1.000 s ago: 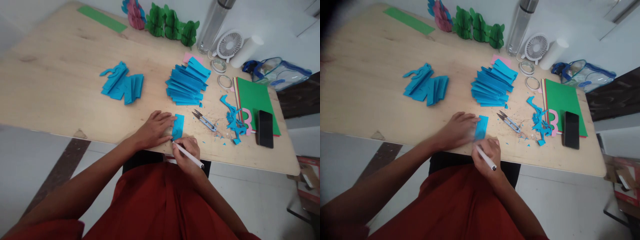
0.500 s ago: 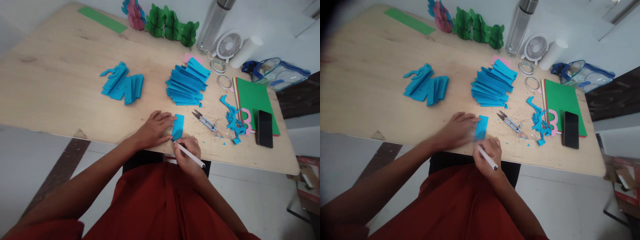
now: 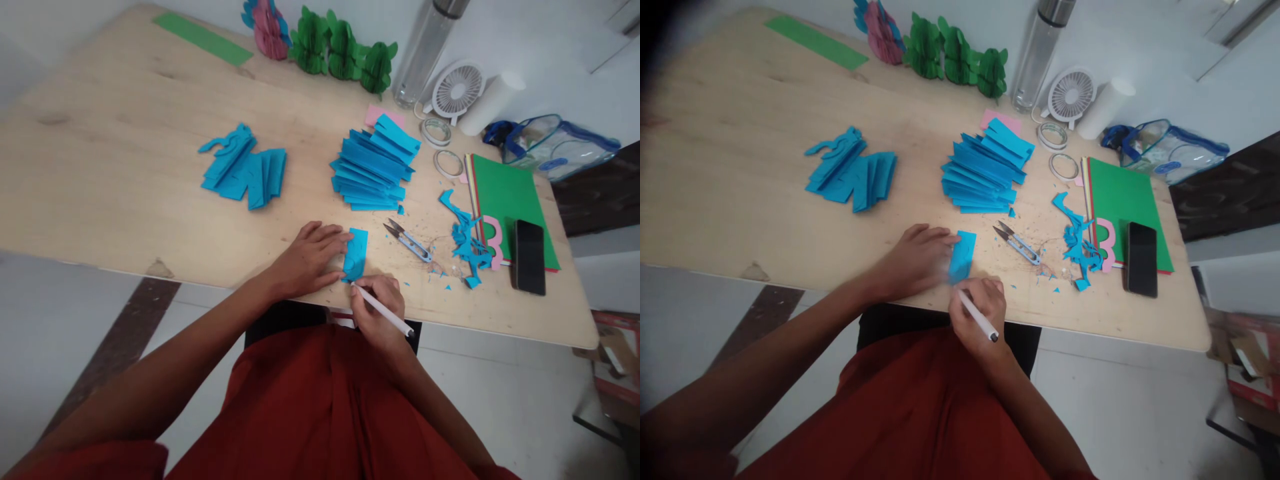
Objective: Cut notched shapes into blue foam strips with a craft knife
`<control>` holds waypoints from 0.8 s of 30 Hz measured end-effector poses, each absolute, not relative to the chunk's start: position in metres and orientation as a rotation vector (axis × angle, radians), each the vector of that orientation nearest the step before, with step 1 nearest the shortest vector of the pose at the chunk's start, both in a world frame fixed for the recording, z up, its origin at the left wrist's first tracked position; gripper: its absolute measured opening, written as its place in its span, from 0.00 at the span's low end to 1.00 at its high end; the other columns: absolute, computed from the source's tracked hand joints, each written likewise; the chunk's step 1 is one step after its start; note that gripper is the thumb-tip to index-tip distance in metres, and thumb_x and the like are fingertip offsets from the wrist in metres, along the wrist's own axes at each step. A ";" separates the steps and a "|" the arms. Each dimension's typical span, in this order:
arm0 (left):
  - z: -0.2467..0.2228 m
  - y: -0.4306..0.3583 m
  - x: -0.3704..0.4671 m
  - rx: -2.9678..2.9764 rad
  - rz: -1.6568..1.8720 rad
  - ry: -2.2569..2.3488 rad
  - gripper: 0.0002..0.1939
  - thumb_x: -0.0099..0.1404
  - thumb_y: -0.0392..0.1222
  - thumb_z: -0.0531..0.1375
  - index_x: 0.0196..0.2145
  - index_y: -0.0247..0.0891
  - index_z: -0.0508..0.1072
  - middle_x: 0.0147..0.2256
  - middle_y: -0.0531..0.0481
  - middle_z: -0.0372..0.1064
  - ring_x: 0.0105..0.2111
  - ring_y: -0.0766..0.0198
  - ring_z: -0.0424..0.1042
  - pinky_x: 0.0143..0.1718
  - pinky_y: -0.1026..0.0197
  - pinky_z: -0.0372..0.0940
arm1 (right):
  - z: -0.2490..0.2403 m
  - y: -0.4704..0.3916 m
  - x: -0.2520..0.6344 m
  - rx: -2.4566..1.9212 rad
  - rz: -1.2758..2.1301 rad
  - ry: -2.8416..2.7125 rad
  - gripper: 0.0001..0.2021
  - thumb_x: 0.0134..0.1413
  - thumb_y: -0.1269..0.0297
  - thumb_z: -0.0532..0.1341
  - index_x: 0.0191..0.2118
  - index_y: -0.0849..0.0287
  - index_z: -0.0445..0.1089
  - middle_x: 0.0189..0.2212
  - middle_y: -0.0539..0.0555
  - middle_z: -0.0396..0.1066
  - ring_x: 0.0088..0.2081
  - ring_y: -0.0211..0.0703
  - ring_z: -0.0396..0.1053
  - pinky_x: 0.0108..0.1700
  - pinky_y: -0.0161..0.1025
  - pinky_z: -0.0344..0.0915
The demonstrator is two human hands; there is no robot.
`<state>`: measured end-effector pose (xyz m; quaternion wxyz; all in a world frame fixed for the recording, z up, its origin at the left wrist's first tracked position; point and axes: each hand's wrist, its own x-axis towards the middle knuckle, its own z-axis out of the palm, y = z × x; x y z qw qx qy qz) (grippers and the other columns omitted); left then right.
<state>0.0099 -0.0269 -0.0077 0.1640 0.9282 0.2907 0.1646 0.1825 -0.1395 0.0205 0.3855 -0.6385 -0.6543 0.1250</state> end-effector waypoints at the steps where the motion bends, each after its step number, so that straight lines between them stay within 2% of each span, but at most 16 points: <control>1: -0.008 -0.027 0.010 2.647 0.467 0.828 0.19 0.66 0.46 0.57 0.54 0.39 0.68 0.63 0.43 0.63 0.64 0.48 0.57 0.66 0.41 0.46 | 0.021 -0.140 0.183 -1.628 0.315 -1.664 0.06 0.57 0.69 0.58 0.30 0.54 0.67 0.25 0.49 0.73 0.29 0.42 0.70 0.43 0.44 0.62; 24: -0.003 -0.026 0.008 2.700 0.461 0.758 0.16 0.69 0.49 0.55 0.51 0.44 0.72 0.63 0.45 0.63 0.63 0.46 0.59 0.64 0.39 0.47 | 0.020 -0.140 0.192 -1.704 0.332 -1.621 0.06 0.57 0.68 0.58 0.29 0.54 0.68 0.26 0.49 0.74 0.31 0.43 0.71 0.43 0.44 0.62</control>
